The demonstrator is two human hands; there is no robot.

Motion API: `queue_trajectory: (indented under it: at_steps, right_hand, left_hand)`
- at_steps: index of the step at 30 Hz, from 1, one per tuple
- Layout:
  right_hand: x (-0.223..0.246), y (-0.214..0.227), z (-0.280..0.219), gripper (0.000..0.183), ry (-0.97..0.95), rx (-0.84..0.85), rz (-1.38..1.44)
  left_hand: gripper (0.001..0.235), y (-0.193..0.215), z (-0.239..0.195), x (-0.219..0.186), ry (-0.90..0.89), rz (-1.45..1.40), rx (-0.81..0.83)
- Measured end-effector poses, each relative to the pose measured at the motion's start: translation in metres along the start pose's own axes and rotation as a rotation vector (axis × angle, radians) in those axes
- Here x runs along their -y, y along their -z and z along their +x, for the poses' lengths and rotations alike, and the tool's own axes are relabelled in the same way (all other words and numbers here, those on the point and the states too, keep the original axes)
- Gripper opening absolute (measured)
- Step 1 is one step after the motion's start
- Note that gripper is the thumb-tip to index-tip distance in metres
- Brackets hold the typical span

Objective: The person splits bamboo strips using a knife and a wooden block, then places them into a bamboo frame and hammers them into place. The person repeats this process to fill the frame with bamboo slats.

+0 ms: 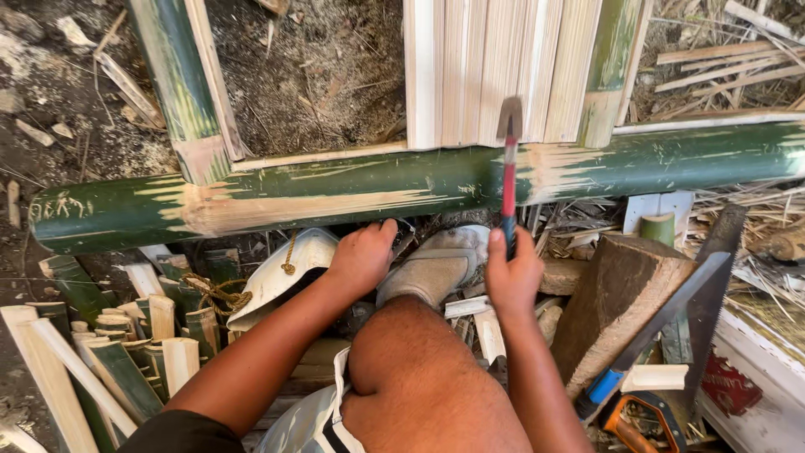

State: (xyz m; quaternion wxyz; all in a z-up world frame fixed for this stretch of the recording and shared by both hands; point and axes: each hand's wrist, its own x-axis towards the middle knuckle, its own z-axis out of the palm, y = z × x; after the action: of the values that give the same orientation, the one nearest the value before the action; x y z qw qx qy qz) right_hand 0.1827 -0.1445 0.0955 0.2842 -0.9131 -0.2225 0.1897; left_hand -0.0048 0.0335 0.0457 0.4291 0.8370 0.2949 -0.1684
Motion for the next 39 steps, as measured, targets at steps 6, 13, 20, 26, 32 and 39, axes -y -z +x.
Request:
queue_trajectory:
  at_steps: [6, 13, 20, 26, 32, 39]
  right_hand:
    - [0.02, 0.016, 0.051, 0.035, 0.08, -0.101, -0.277]
    - [0.05, 0.023, 0.055, 0.053, 0.289, -0.196, -0.526]
    - [0.064, 0.012, 0.063, 0.051, 0.29, -0.196, -0.387]
    - [0.072, 0.001, 0.057, 0.046, 0.336, -0.204, -0.309]
    - [0.112, 0.021, 0.069, 0.05, 0.428, -0.167, -0.25]
    - [0.123, 0.046, 0.126, 0.045, 0.645, 0.047, -0.437]
  left_hand:
    - [0.026, 0.004, -0.002, 0.0, 0.019, 0.086, 0.114]
    - [0.019, 0.008, 0.001, 0.0, -0.006, 0.05, 0.158]
    - [0.025, 0.065, 0.017, -0.013, -0.296, -0.38, -0.175]
    - [0.008, 0.105, 0.183, -0.003, -0.117, -0.882, -0.489]
    - [0.008, 0.155, 0.157, -0.045, -0.053, -0.438, -0.455]
    - [0.014, 0.233, 0.07, -0.078, -0.539, 0.502, -0.187]
